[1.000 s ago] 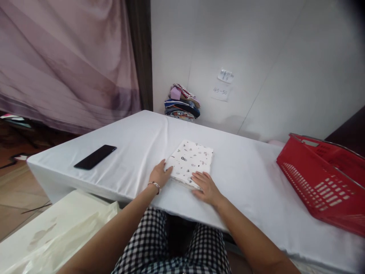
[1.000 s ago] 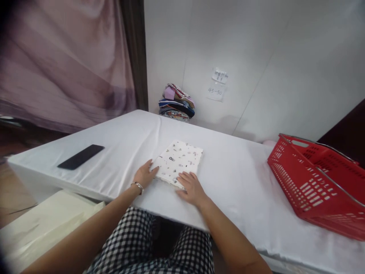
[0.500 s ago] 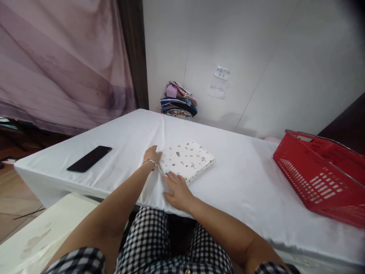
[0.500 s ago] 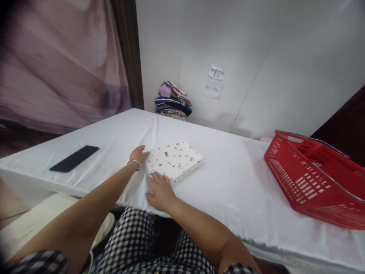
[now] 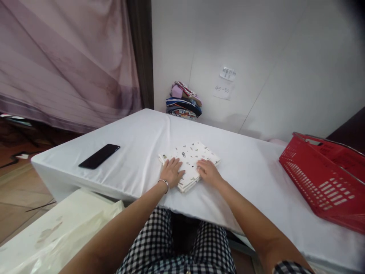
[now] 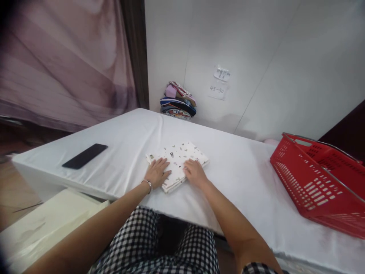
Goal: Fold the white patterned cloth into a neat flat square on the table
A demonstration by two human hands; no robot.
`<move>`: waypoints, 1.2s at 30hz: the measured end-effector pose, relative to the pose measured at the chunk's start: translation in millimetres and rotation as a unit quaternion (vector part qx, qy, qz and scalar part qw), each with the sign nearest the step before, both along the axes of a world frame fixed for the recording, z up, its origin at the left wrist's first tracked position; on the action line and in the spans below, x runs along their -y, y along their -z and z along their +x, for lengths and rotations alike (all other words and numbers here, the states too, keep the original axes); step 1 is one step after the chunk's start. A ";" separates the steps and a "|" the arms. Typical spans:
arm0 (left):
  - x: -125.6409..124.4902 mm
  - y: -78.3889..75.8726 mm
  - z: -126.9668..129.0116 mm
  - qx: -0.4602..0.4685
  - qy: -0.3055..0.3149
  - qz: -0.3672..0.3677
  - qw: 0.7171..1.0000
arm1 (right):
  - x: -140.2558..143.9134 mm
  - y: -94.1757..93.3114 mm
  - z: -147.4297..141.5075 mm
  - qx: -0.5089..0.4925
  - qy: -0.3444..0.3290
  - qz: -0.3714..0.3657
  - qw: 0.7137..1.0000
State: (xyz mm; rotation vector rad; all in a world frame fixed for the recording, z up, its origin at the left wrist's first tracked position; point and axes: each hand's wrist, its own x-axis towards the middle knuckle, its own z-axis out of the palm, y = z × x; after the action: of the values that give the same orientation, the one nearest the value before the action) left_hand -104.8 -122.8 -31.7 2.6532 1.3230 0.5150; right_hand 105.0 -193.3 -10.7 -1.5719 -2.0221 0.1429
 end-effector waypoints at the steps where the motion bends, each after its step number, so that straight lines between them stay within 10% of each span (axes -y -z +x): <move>1: -0.6 -0.4 0.0 0.000 0.000 -0.002 1.000 | -2.6 2.3 10.2 0.017 0.024 -0.013 0.999; 9: -1.7 1.2 1.3 0.007 -0.002 -0.012 1.000 | -22.0 3.0 49.4 0.058 0.048 -0.060 0.995; 16: -1.5 -1.0 0.7 -0.011 -0.003 -0.016 1.000 | -48.5 -4.4 89.7 -0.013 0.259 -0.186 0.948; 23: -17.1 -6.3 -3.2 -0.023 0.021 0.016 0.999 | 9.8 8.8 92.8 -0.060 0.303 -0.187 0.932; 32: -3.9 -38.3 1.3 -0.061 0.015 -0.102 0.993 | 90.5 18.3 76.1 -0.063 0.285 -0.077 0.953; 36: 35.5 -29.9 0.2 -0.067 0.115 -0.049 0.990 | 85.0 8.2 56.3 0.049 0.143 0.034 0.988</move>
State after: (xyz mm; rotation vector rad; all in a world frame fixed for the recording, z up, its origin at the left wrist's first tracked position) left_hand -104.6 -158.4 -1.7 2.7496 1.0218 0.2399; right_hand 161.4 -278.3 -18.9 -1.8357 -1.8261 -0.1155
